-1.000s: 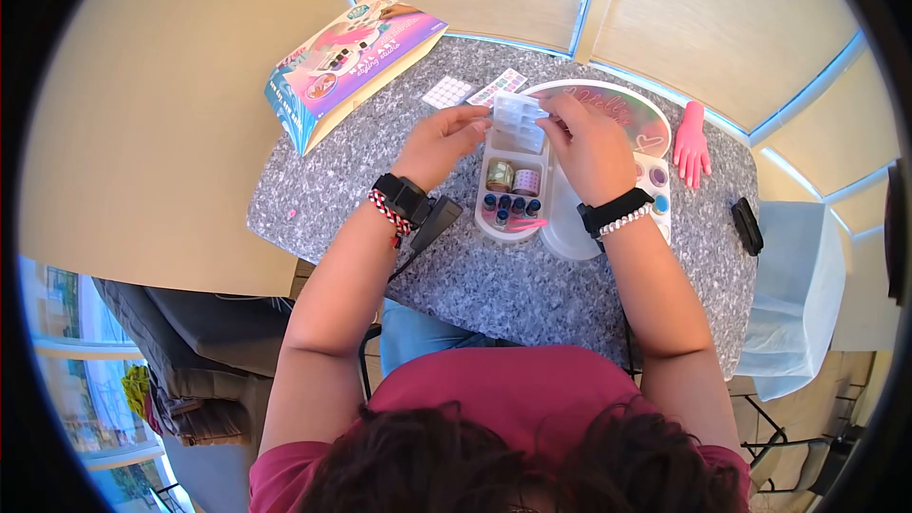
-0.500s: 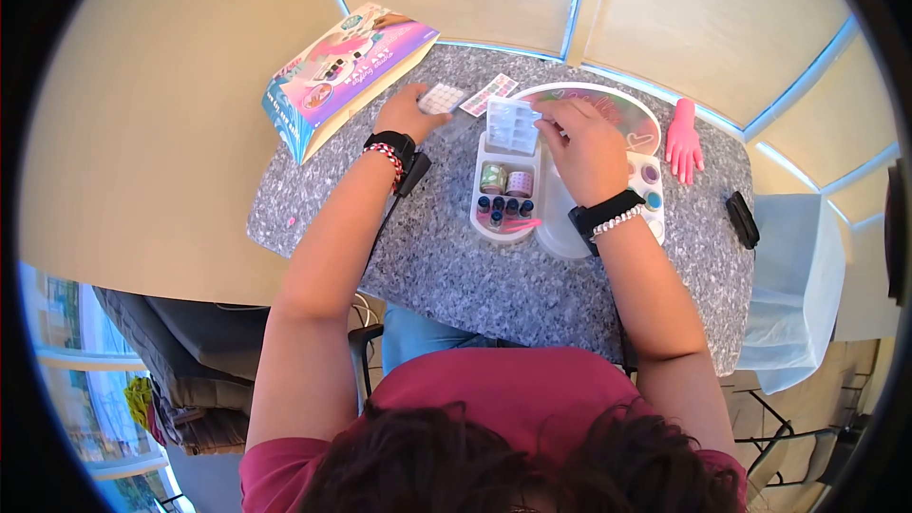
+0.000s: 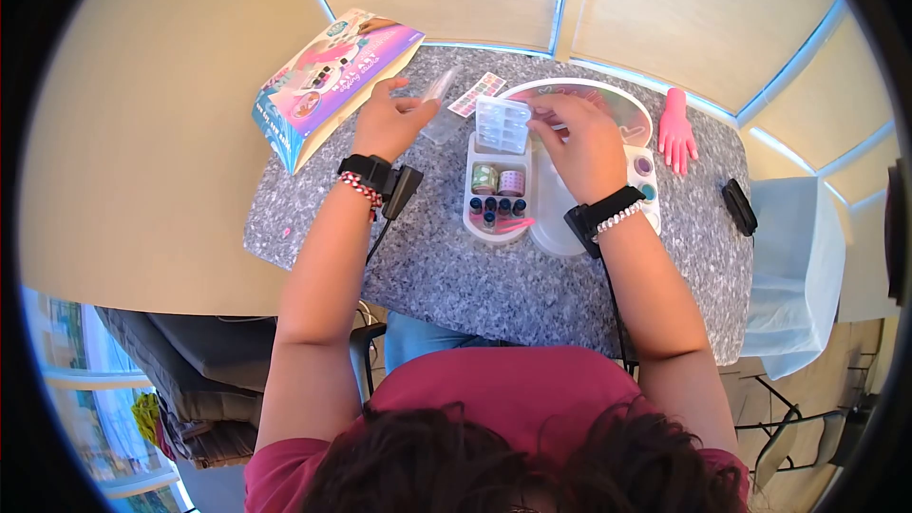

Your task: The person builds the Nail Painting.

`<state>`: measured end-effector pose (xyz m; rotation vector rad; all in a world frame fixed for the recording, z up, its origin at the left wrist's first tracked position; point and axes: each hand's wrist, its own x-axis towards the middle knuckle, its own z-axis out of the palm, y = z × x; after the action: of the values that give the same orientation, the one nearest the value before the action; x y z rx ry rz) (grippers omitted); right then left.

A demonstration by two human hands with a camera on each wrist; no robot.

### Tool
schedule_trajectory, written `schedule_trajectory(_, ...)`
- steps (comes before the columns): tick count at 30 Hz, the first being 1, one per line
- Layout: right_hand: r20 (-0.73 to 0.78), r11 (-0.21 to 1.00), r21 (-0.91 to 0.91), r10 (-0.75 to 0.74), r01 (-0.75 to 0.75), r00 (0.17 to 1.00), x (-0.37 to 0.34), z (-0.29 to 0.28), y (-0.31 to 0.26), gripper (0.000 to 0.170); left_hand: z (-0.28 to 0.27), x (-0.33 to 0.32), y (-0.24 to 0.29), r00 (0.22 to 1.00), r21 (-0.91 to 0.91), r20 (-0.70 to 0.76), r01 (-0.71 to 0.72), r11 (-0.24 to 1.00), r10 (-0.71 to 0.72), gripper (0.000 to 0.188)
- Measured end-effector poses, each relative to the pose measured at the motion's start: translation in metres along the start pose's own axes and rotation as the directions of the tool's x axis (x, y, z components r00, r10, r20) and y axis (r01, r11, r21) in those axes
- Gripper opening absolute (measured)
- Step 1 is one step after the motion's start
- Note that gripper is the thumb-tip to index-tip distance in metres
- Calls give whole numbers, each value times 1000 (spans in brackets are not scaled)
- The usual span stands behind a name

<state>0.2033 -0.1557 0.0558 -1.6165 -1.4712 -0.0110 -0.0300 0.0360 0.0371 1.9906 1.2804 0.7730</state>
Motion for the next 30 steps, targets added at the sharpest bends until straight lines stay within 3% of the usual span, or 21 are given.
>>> schedule_trajectory(2,29,999,20,29,-30,999,1,2,2,21,-4,-4,6,993,-279,95,95,956,-71,77)
schedule_trajectory(3,26,996,63,56,-57,998,1,4,3,21,-5,-8,11,993,-280,97,96,955,-71,77)
schedule_trajectory(5,25,991,106,81,-83,996,2,6,2,21,-6,-22,27,979,-515,180,179,838,-98,73)
schedule_trajectory(7,37,960,225,162,-166,986,3,7,0,20,-8,-34,38,975,-546,213,169,821,-59,66)
schedule_trajectory(15,13,942,281,188,-184,982,3,8,-4,18,-7,-55,50,961,-714,272,171,679,44,49)
schedule_trajectory(17,-6,943,283,186,-177,983,2,9,-4,18,-3,-55,48,968,-735,225,95,671,109,51)
schedule_trajectory(20,-44,962,206,189,-177,981,1,9,-5,15,6,-51,42,968,-802,220,112,586,117,53)
schedule_trajectory(21,-8,971,99,219,-217,976,2,6,-7,15,10,-47,39,968,-803,220,112,585,117,53)
schedule_trajectory(23,24,968,-12,251,-251,968,2,5,-7,14,16,-41,36,927,-843,347,240,481,146,56)
schedule_trajectory(30,-1,969,82,233,-232,973,-1,12,-3,13,17,-49,38,908,-821,364,209,531,206,62)
